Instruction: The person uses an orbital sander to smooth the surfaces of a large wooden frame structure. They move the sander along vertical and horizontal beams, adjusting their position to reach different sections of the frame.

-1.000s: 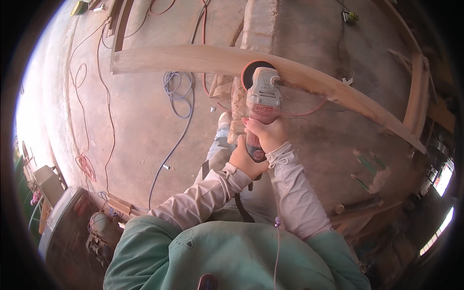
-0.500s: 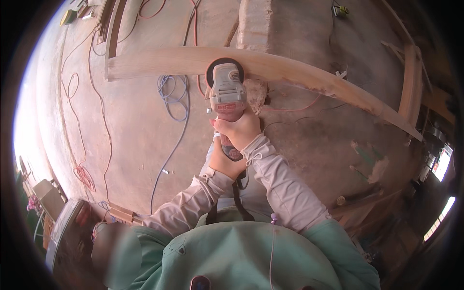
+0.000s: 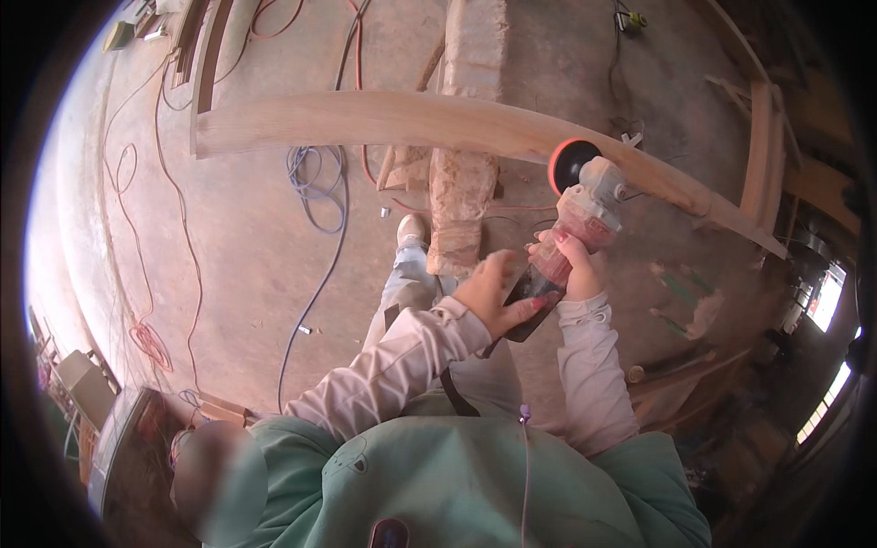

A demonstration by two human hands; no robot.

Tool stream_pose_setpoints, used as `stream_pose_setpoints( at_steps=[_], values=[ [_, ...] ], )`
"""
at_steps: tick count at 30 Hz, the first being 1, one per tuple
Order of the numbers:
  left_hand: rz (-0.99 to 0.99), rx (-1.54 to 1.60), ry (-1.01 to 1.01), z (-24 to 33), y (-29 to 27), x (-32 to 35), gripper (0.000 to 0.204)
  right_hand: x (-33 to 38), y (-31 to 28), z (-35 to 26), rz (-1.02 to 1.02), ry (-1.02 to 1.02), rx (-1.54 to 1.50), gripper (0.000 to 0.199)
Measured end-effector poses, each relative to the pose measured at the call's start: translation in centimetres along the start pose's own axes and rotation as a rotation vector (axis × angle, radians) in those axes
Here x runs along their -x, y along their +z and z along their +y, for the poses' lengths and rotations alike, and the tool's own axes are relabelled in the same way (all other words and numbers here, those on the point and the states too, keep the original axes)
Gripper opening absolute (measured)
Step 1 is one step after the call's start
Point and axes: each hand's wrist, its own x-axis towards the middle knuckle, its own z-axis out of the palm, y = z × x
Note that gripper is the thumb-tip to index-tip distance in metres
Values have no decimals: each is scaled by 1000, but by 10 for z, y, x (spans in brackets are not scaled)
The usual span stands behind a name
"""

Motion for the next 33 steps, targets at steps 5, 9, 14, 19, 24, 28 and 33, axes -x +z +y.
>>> stream_pose_setpoints(
  at_steps=[5,9,14,19,24,28,33],
  values=[
    [247,-99,89,12,-28,0,60,-3,31,21,-200,-135,246,31],
    [309,52,-121,-2,-58,0,59,-15,78,64,-235,-223,494,62],
    [438,272,-489,-1,-91,0,69,-8,123,29,-293,-38,710,67],
    [473,258,-367,0,-68,-16,70,-13,106,25,-288,-13,753,76],
    [466,172,-246,-7,-16,-46,74,-26,47,28,-238,-69,649,69],
    [381,-35,-281,7,38,-79,89,-48,-21,36,-188,-129,580,68],
    [259,-93,-390,58,114,-113,75,-49,-109,15,-102,-148,587,44]
  ],
)
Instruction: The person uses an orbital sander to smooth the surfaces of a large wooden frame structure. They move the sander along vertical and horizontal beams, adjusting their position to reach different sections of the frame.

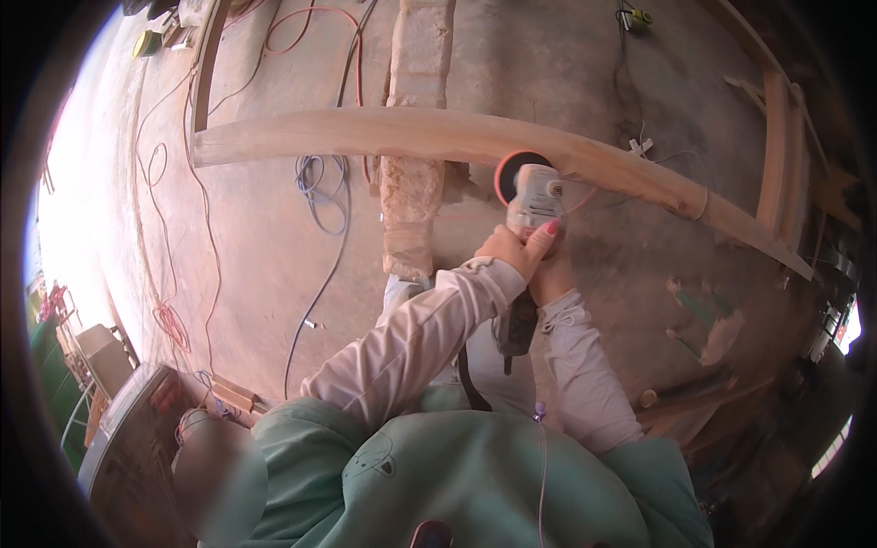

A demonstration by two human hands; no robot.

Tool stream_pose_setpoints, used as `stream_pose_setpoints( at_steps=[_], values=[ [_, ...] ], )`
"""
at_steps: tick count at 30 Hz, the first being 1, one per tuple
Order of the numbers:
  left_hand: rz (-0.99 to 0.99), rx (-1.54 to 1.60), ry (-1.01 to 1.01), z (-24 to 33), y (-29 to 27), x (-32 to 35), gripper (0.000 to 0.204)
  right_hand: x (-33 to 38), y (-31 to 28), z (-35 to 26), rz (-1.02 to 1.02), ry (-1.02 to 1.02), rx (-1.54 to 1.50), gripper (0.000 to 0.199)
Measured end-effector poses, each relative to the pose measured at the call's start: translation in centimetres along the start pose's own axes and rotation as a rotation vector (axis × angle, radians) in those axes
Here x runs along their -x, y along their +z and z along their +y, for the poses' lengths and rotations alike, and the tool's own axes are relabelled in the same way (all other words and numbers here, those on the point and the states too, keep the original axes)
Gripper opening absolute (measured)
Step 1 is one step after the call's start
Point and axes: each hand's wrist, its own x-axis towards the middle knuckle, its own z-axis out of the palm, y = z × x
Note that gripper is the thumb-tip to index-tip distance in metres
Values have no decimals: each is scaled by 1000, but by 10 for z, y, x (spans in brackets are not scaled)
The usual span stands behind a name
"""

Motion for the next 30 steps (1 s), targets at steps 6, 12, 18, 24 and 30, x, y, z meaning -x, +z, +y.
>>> stream_pose_setpoints(
  at_steps=[6,12,18,24,30],
  values=[
    [-125,-76,37,31,23,-5,82,-10,-30,8,4,-60,-49,42],
    [334,240,87,-53,-57,-1,75,-28,70,-33,-258,-31,161,65],
    [258,239,177,-44,-49,-2,71,-16,48,-53,-196,77,148,67],
    [92,-11,112,-14,31,-20,66,-11,-24,-3,-34,14,-76,56],
    [-208,-149,21,79,72,-10,76,-14,-93,36,187,-47,-121,40]
  ],
)
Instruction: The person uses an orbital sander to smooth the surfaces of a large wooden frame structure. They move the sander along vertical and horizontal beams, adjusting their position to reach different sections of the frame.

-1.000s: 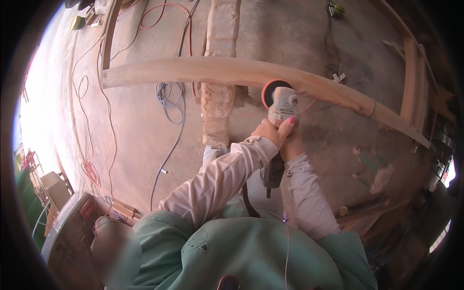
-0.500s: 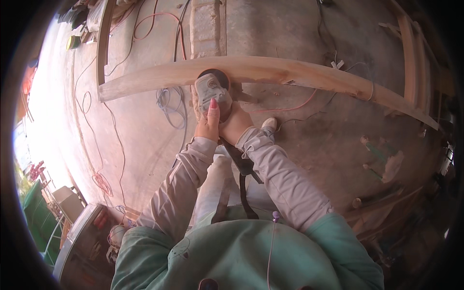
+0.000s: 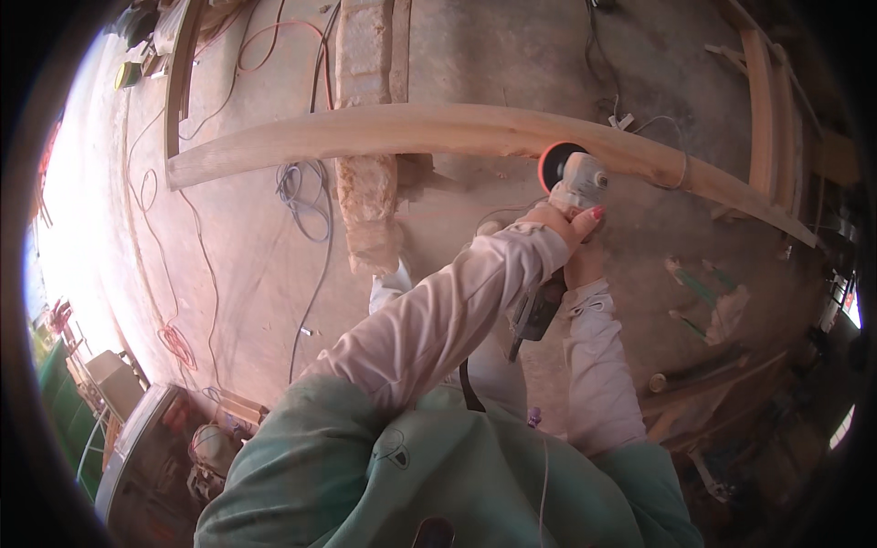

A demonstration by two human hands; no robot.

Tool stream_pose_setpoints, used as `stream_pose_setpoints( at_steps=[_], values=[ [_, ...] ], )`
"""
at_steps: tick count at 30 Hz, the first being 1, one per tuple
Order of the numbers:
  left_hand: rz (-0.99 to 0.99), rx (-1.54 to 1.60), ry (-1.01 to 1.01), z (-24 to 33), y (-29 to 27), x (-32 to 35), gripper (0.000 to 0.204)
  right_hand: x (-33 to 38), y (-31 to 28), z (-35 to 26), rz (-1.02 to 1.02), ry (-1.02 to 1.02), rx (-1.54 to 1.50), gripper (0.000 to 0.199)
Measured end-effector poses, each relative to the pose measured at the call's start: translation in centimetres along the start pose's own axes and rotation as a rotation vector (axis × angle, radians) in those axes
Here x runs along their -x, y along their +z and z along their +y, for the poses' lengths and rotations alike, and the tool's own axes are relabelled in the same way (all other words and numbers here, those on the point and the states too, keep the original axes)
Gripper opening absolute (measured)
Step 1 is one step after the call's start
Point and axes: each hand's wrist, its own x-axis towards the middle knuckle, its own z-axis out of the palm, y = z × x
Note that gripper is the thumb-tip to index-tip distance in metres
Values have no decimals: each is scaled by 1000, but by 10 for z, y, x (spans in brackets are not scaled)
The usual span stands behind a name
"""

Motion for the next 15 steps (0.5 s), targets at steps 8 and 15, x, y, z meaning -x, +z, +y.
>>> stream_pose_setpoints(
  at_steps=[8,15],
  values=[
    [387,210,147,-76,-21,4,71,-2,58,-31,-320,16,181,56],
    [269,17,43,-34,27,-11,60,-3,-1,-19,-184,77,-11,44]
  ],
)
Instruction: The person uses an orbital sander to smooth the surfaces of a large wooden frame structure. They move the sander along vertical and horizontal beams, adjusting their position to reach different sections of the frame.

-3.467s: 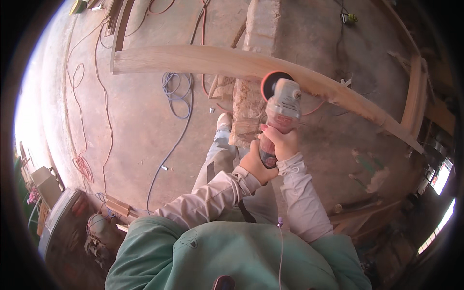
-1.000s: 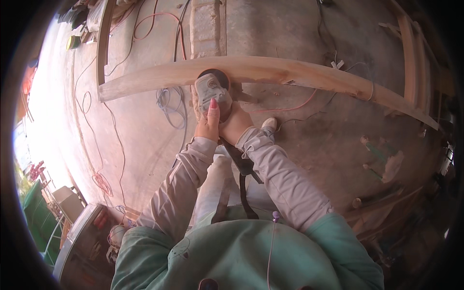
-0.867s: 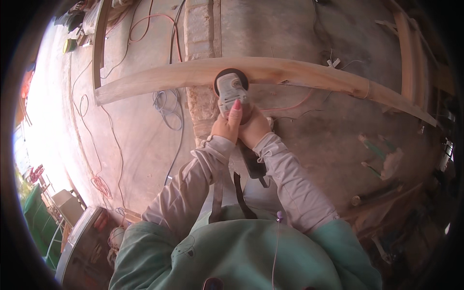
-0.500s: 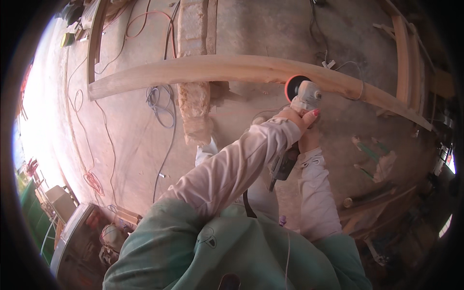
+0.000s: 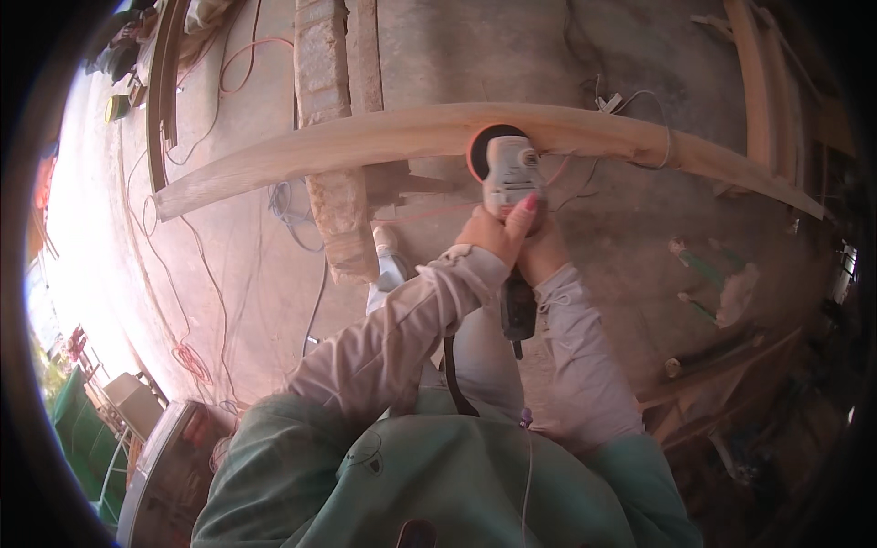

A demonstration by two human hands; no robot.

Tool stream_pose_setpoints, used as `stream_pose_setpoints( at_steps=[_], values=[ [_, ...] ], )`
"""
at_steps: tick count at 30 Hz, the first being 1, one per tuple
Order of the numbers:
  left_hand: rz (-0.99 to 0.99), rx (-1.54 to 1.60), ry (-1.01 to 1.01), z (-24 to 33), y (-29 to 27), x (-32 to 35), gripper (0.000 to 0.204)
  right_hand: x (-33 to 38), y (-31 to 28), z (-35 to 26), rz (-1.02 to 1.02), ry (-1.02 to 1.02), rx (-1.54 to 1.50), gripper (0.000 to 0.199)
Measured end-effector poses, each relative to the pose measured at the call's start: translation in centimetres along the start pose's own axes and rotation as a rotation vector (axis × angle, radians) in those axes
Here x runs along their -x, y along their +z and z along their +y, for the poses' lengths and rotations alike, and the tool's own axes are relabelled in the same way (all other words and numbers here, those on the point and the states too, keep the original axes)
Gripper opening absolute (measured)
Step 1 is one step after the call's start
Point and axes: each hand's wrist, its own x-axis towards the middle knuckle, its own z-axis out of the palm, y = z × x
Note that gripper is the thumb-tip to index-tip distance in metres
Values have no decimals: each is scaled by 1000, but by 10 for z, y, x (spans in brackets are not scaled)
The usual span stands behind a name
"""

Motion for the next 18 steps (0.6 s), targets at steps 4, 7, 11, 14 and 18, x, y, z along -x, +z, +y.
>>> stream_pose_setpoints(
  at_steps=[4,7,11,14,18],
  values=[
    [-223,-59,13,52,36,-7,86,7,-47,12,204,-31,31,36],
    [-166,-106,52,47,37,-10,76,0,-52,19,185,-47,10,37],
    [-75,-25,5,29,19,-3,85,-9,-24,11,24,-102,164,41],
    [-106,7,15,45,19,2,93,-12,-38,29,59,-163,-31,40],
    [-173,-62,-26,65,15,-3,94,-25,-47,46,119,-200,169,41]
  ],
)
